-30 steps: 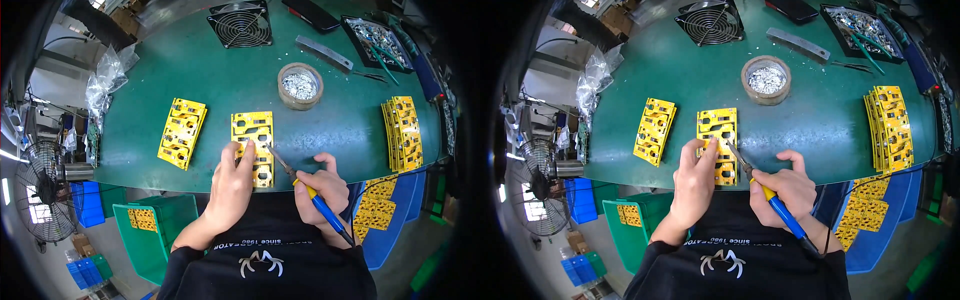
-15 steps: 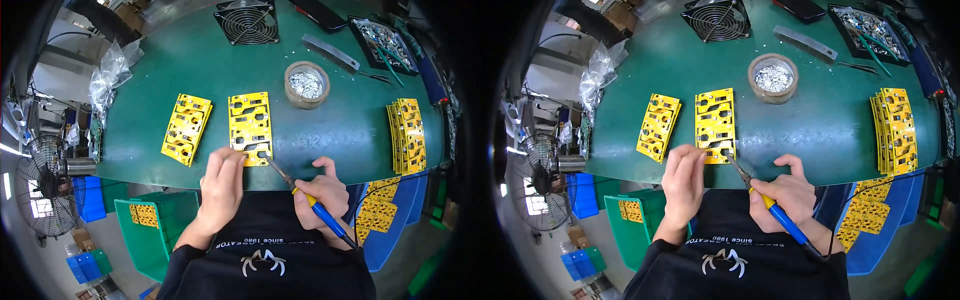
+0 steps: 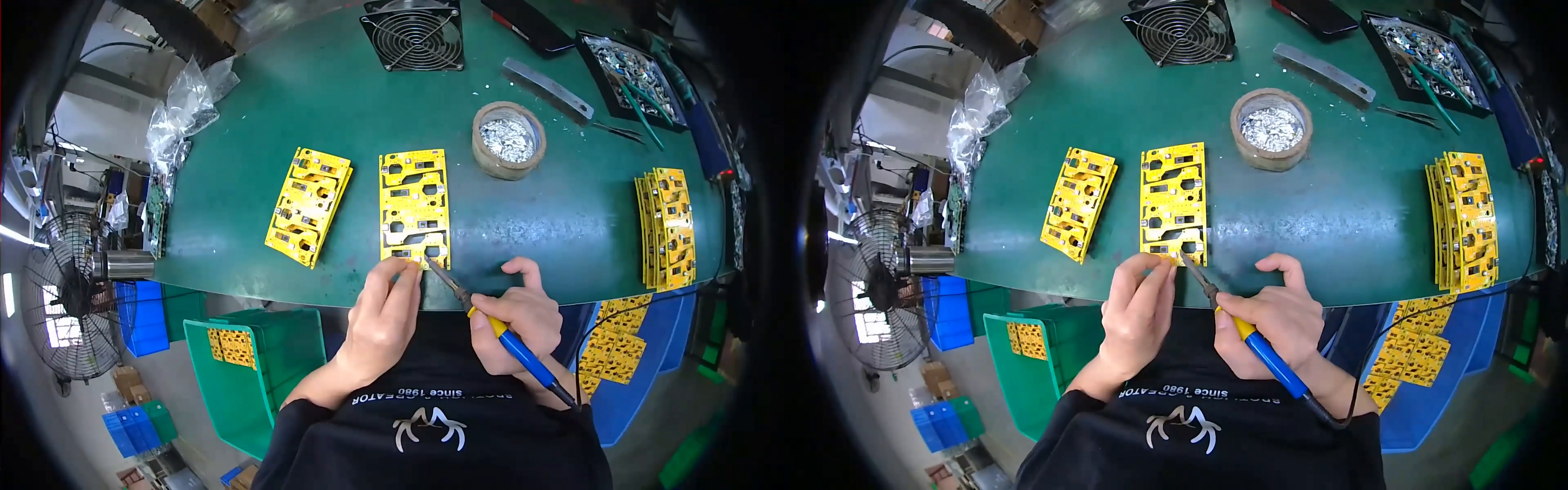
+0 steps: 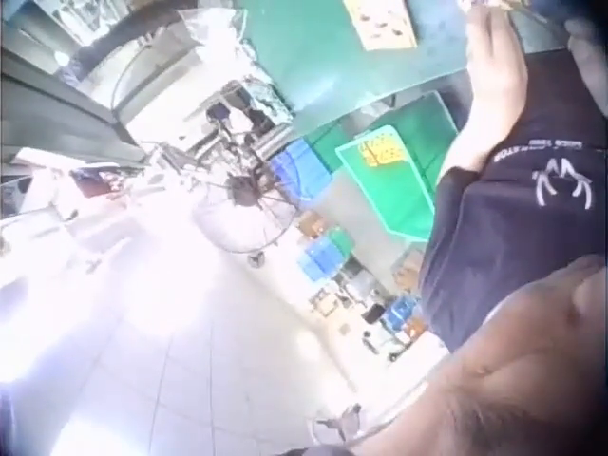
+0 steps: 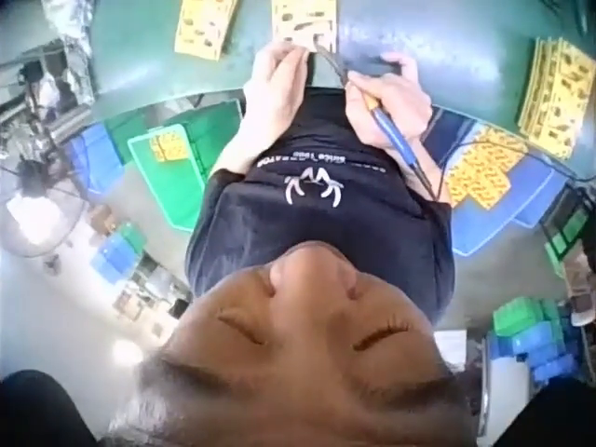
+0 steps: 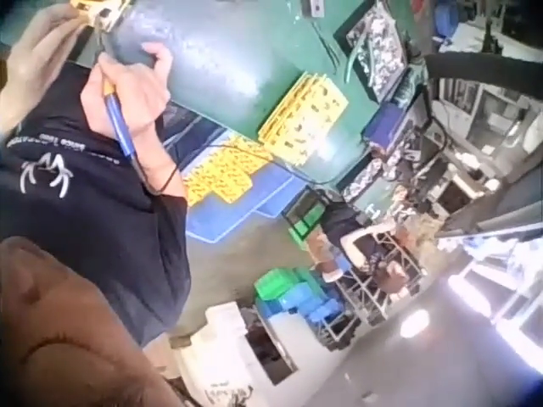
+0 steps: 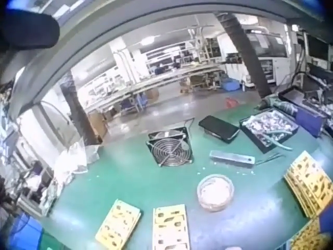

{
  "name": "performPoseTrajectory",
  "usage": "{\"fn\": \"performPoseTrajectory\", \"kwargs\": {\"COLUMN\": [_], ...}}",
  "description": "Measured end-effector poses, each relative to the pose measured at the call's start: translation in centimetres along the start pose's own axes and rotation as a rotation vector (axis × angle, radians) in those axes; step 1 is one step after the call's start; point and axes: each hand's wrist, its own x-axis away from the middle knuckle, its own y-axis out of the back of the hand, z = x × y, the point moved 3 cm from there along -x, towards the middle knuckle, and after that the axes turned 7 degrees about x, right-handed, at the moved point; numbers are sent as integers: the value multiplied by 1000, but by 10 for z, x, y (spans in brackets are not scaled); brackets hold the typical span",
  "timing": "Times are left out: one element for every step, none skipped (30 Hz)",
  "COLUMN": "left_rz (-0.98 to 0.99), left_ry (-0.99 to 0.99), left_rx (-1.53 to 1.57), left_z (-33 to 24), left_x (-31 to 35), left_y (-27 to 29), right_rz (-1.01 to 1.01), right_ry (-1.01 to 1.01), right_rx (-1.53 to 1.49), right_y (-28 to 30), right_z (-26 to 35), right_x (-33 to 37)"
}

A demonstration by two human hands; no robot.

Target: The person solders electronic components onto yellow printed circuit boards using a soldering iron and solder wire.

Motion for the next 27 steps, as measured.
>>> {"fn": "performPoseTrajectory", "kwargs": {"left_rz": [16,7,-7,-15,-21,-14,-2,-9,-13,-11,-19,-13,2,-6,8,22,23,40,66,58,104,160,151,226,302,323,349], "left_ry": [20,4,-9,-12,-23,-23,-8,-22,-26,-16,-30,-41,-38,-52,-32,-12,-12,23,75,57,76,107,93,46,-1,-9,-12], "left_rx": [0,0,-6,-8,-12,-12,-8,-11,-10,-7,-9,6,21,20,2,-17,-17,-24,-29,-30,-31,-32,-31,-70,-108,-107,-108], "left_z": [0,0,-1,-1,-1,-1,-1,-2,-2,-1,-1,0,1,0,0,0,0,1,2,1,2,5,7,10,12,14,16], "left_x": [0,0,0,0,0,0,0,0,0,0,-1,-1,-1,-1,0,0,0,1,1,1,2,2,2,2,2,2,3], "left_y": [-1,-1,-2,-3,-3,-3,-3,-3,-3,-4,-4,-4,-4,-4,-3,-3,-2,-2,-2,0,1,2,5,8,10,11,11], "right_rz": [7,3,0,1,-3,-2,-2,-1,5,17,11,6,4,0,5,12,10,7,5,2,2,3,0,7,16,15,19], "right_ry": [-13,1,-2,-18,-5,3,3,12,10,-4,9,13,4,16,16,4,15,20,13,24,25,14,26,28,19,28,16], "right_rx": [5,0,-2,0,-4,5,18,15,16,22,17,15,17,13,8,5,3,7,16,12,14,20,17,15,18,10,11], "right_y": [0,0,-1,-1,-1,-2,-2,-2,-2,-2,-2,-3,-3,-3,-3,-3,-3,-3,-3,-3,-4,-4,-3,-3,-3,-2,-2], "right_z": [-1,0,0,-1,-1,-1,-2,-1,-1,-1,-1,-1,-1,-1,-1,-1,-1,-1,-1,-1,-1,-2,-1,-1,0,0,1], "right_x": [-1,-1,-1,-1,-1,-2,-2,-2,-2,-2,-2,-2,-2,-2,-2,-2,-1,-1,-1,-1,-1,-1,0,0,1,1,2]}}
